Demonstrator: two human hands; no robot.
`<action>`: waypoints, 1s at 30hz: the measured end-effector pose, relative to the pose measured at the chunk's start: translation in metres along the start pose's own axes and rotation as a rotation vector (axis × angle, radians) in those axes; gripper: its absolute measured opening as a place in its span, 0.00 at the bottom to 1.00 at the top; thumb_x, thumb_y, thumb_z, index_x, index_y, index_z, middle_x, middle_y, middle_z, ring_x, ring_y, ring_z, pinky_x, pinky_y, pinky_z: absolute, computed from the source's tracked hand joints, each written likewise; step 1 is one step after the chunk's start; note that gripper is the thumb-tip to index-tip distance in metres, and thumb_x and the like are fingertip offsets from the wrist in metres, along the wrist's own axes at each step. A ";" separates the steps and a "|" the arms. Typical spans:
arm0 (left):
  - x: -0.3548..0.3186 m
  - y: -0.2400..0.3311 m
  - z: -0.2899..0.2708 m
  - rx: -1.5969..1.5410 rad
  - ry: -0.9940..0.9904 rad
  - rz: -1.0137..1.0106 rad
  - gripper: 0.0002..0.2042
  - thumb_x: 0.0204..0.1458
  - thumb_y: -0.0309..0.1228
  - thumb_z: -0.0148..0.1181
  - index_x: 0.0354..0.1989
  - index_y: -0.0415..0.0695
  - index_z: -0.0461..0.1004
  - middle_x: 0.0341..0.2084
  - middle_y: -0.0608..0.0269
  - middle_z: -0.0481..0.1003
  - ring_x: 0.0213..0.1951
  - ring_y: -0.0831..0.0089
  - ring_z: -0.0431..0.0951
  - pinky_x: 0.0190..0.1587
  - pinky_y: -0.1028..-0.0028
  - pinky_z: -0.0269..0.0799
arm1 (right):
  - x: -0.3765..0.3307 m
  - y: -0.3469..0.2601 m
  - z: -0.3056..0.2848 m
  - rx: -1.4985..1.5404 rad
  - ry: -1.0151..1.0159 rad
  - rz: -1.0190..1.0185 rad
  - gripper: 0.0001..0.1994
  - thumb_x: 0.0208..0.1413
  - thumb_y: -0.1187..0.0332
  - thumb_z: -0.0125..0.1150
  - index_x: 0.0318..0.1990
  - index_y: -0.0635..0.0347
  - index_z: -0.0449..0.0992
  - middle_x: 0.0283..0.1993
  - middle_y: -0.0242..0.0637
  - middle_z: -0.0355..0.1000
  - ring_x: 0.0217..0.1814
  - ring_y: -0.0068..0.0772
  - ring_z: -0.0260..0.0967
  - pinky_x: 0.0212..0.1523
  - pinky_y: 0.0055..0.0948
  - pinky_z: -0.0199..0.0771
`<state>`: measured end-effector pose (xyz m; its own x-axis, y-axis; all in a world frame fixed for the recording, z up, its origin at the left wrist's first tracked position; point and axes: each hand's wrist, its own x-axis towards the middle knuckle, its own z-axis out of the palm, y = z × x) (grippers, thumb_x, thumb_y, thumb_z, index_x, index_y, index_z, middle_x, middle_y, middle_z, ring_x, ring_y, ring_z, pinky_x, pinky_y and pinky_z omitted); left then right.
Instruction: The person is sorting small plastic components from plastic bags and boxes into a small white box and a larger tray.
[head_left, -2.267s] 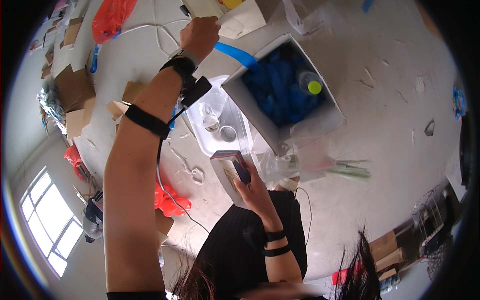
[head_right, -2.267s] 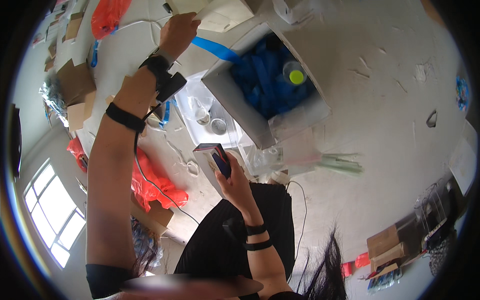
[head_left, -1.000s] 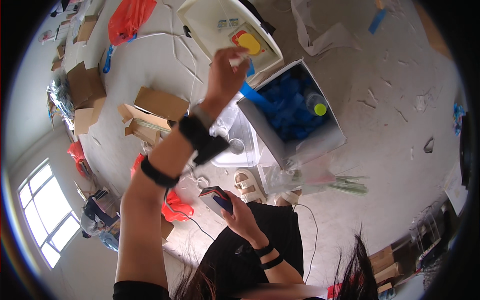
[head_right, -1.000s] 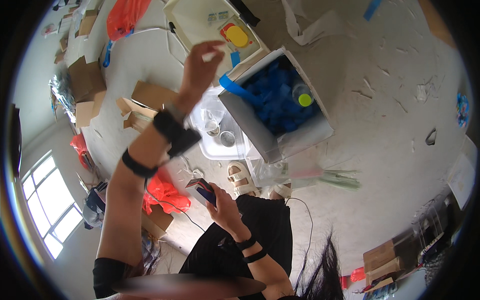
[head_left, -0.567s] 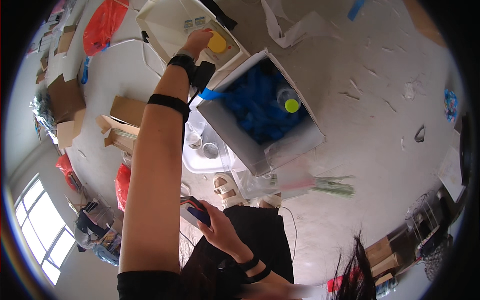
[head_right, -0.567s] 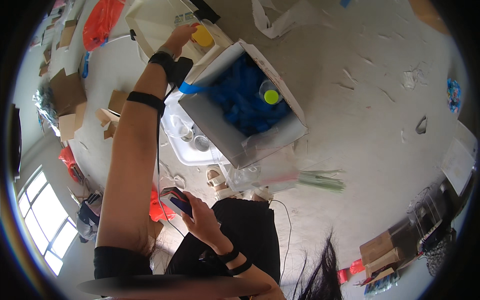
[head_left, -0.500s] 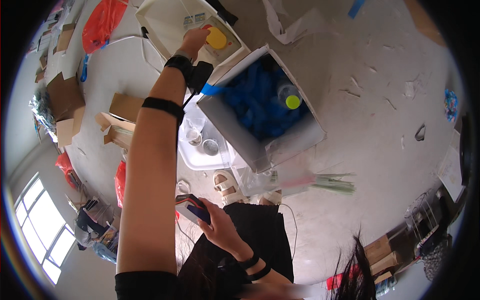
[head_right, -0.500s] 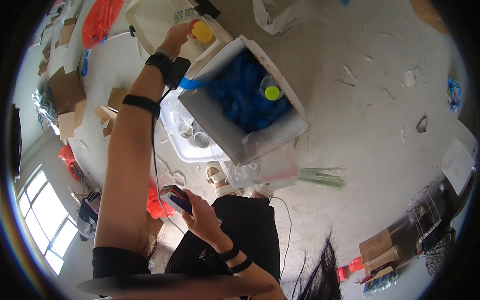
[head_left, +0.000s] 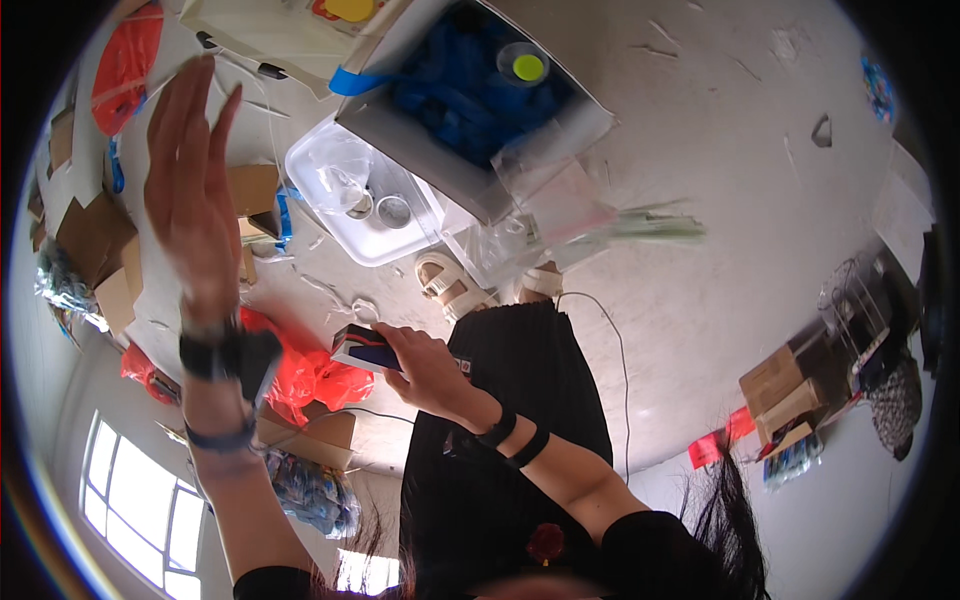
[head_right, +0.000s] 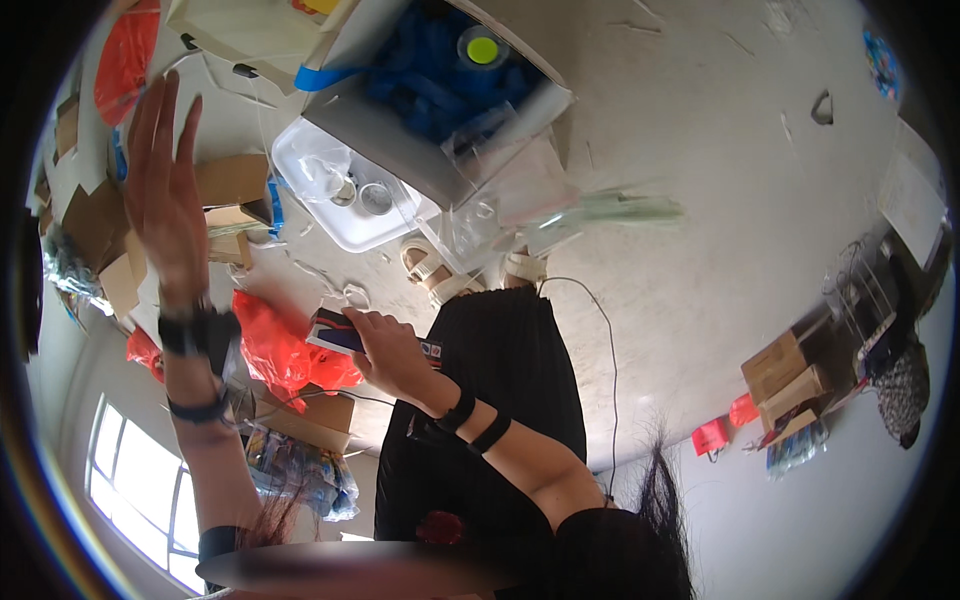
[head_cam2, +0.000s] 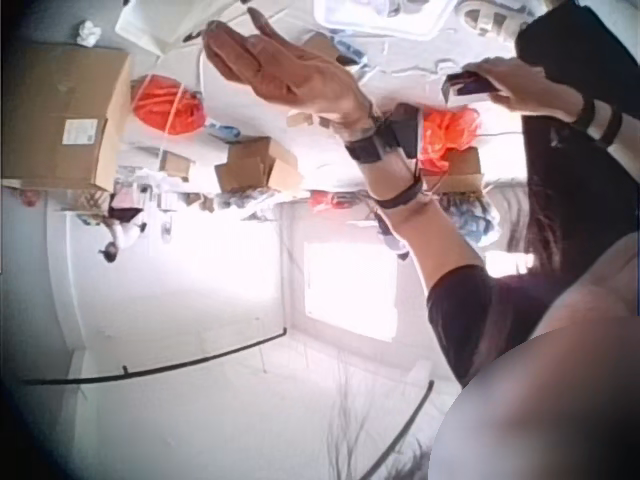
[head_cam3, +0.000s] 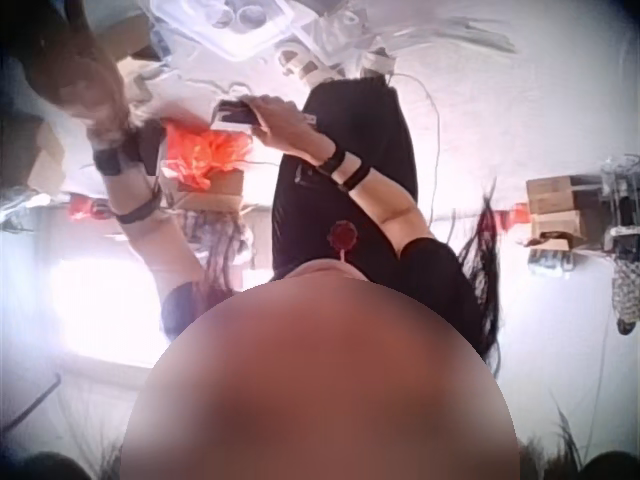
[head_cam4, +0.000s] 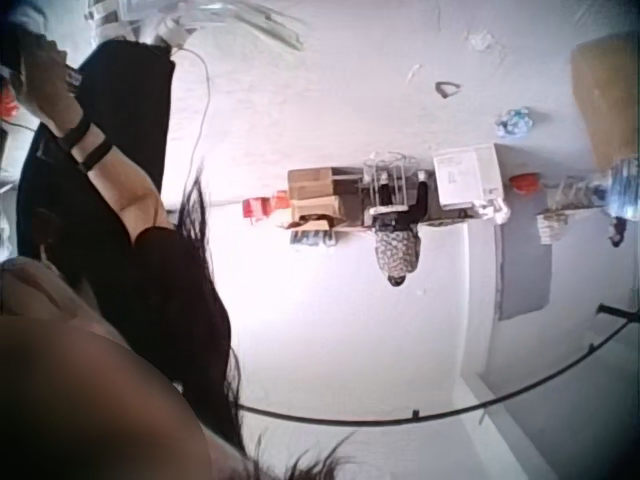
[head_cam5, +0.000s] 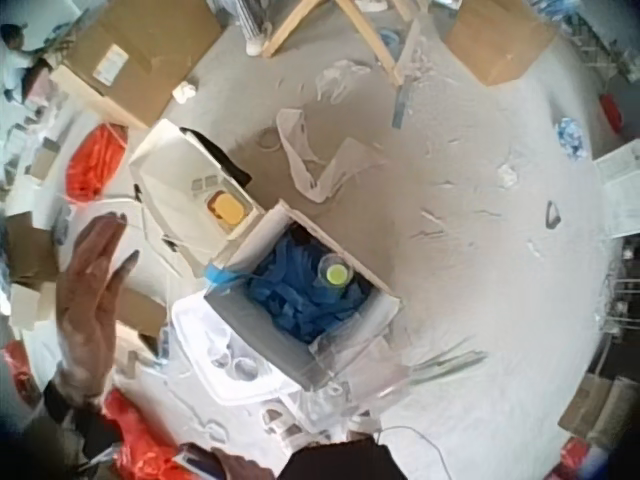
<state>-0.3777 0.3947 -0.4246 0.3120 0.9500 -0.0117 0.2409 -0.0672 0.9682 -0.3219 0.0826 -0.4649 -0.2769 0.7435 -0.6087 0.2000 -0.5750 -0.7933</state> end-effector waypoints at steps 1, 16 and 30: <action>-0.015 0.024 0.006 0.011 -0.008 0.001 0.23 0.67 0.28 0.40 0.68 0.30 0.60 0.68 0.45 0.59 0.71 0.53 0.58 0.71 0.50 0.60 | -0.002 -0.004 0.004 0.012 0.000 -0.006 0.33 0.55 0.66 0.65 0.68 0.54 0.60 0.54 0.46 0.71 0.54 0.50 0.71 0.50 0.51 0.70; -0.140 0.094 0.112 0.045 -0.788 -0.201 0.24 0.59 0.22 0.46 0.65 0.29 0.64 0.64 0.46 0.60 0.66 0.55 0.64 0.64 0.60 0.70 | -0.039 0.019 0.031 -0.157 0.143 -0.039 0.32 0.51 0.65 0.68 0.64 0.54 0.63 0.52 0.44 0.72 0.53 0.46 0.72 0.47 0.48 0.71; -0.142 0.071 0.217 0.245 -0.800 0.103 0.19 0.64 0.18 0.42 0.62 0.36 0.71 0.60 0.49 0.66 0.57 0.63 0.73 0.57 0.66 0.76 | -0.060 0.042 0.029 -0.071 0.382 -0.057 0.33 0.49 0.66 0.68 0.64 0.56 0.64 0.49 0.42 0.71 0.49 0.44 0.72 0.46 0.46 0.70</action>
<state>-0.2054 0.1886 -0.4081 0.8781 0.4393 -0.1894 0.3396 -0.2936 0.8936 -0.3243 0.0039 -0.4613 0.0779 0.8551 -0.5126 0.2630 -0.5136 -0.8167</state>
